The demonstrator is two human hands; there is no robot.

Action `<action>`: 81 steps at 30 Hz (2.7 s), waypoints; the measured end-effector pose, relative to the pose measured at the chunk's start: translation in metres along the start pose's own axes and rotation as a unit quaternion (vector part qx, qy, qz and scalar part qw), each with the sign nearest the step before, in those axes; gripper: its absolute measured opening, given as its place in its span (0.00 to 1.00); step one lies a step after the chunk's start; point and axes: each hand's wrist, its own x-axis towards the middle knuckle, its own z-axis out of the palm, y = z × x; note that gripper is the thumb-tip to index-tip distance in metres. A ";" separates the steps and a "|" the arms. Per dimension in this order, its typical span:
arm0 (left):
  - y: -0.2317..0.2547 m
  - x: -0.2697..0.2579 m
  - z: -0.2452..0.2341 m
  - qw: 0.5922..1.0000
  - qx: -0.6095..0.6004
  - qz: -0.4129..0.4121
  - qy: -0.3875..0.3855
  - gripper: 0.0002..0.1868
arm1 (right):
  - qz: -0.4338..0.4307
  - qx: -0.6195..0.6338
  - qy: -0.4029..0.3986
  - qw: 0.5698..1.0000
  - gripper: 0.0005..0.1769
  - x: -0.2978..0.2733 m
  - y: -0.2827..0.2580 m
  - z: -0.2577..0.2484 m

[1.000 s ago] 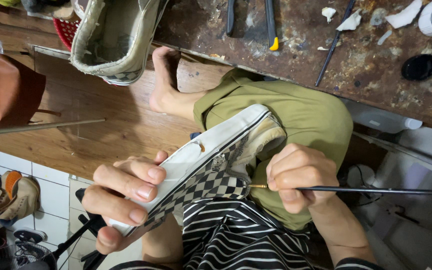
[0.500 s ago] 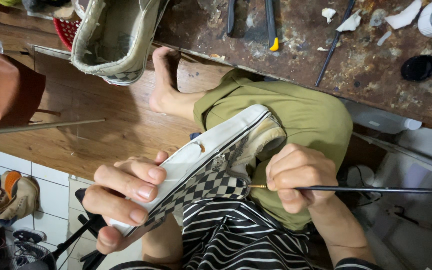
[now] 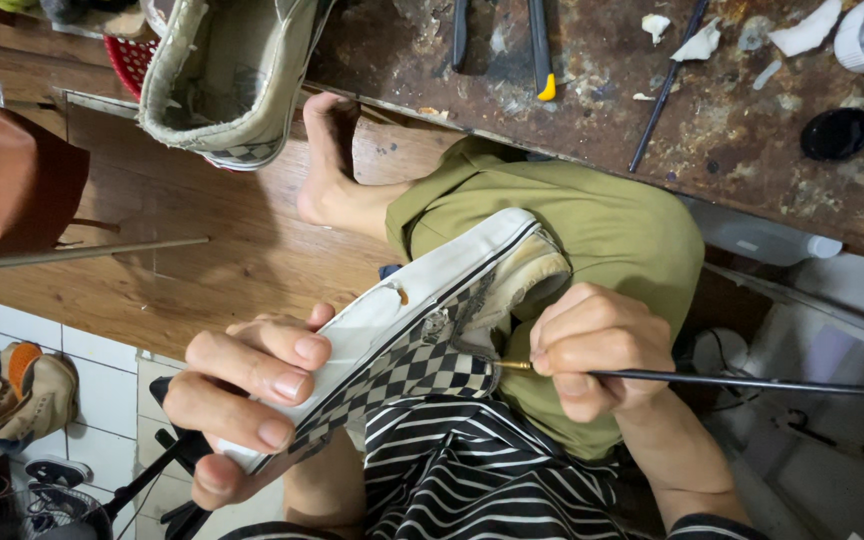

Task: The person paints the checkered pattern on a slip-on shoe using a small brush and black paint. They hold the shoe in their left hand and apply paint to the fabric surface, occasionally dipping the brush into a small container on the workbench.

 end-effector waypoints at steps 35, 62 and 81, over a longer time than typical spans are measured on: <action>-0.001 0.001 0.001 1.000 0.009 0.002 0.006 0.14 | 0.021 0.022 0.005 1.000 0.09 -0.003 0.000 -0.001; 0.042 -0.021 0.022 0.967 0.135 -0.215 0.037 0.20 | 0.036 0.101 0.293 0.950 0.16 0.010 -0.003 0.003; 0.070 -0.081 0.034 0.926 -0.013 -0.365 0.100 0.57 | -0.023 0.018 0.377 0.926 0.07 -0.021 -0.016 0.003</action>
